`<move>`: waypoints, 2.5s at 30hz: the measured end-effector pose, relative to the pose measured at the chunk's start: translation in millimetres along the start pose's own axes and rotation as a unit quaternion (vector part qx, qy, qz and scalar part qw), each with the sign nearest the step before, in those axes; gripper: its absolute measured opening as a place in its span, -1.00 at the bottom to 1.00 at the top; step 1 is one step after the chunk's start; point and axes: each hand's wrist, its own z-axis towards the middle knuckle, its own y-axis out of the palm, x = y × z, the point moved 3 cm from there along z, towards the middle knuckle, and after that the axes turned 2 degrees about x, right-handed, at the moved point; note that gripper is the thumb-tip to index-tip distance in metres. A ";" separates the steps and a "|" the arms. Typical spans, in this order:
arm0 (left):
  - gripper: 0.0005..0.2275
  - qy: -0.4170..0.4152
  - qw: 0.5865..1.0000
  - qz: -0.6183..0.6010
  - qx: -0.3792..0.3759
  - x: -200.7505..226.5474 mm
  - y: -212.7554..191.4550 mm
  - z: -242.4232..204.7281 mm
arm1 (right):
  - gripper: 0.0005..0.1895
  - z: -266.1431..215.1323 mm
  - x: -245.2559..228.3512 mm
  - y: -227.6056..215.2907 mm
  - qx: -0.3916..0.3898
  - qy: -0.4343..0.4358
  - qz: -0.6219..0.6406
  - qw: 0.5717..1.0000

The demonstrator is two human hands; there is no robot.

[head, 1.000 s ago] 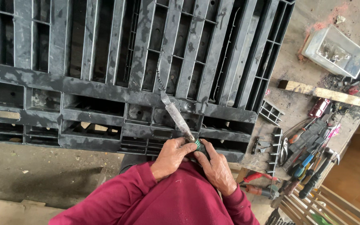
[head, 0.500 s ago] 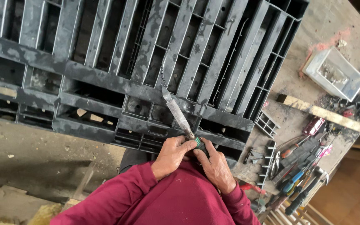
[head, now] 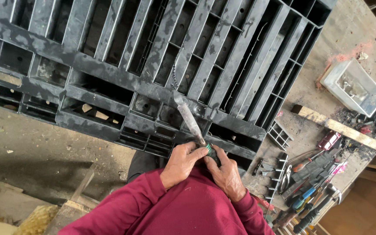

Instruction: The person moves a stack of black plastic crates and positions one upright. They then use a chisel to pry and scrape at the joints and edges of the crate, working along the frame to separate or adjust the plastic components.

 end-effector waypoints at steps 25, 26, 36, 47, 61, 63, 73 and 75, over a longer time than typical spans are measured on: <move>-0.69 -0.043 0.992 0.113 -0.040 5.1 -16.1 11.5 | -0.55 -5.3 -21.4 4.8 0.006 0.021 0.005 1.000; -0.69 -0.034 0.993 0.105 -0.042 5.0 -16.3 11.9 | -0.55 -4.8 -21.4 5.0 0.006 0.018 0.002 1.000; -0.72 -0.050 0.998 0.036 -0.028 -0.4 -10.9 7.8 | -0.53 -4.6 -14.0 5.0 0.024 0.002 0.003 1.000; -0.70 -0.015 0.995 0.098 -0.023 5.5 -5.3 -0.6 | -0.53 -8.5 9.0 7.1 0.025 0.033 0.020 0.999; -0.70 -0.041 0.996 0.069 -0.026 2.4 -5.7 7.2 | -0.55 -5.1 -6.3 -3.2 -0.010 0.014 0.036 0.999; -0.70 -0.041 0.997 0.053 -0.034 0.5 -6.5 9.3 | -0.55 -4.5 -7.5 -2.8 -0.006 0.008 0.023 1.000; -0.72 -0.086 0.996 0.003 -0.022 -5.7 -1.8 10.8 | -0.57 -1.0 -6.4 -5.7 -0.028 0.017 0.019 0.999; -0.73 -0.075 0.997 -0.016 -0.027 -0.2 -0.9 10.3 | -0.57 0.6 -2.7 -6.3 -0.044 0.028 0.032 0.998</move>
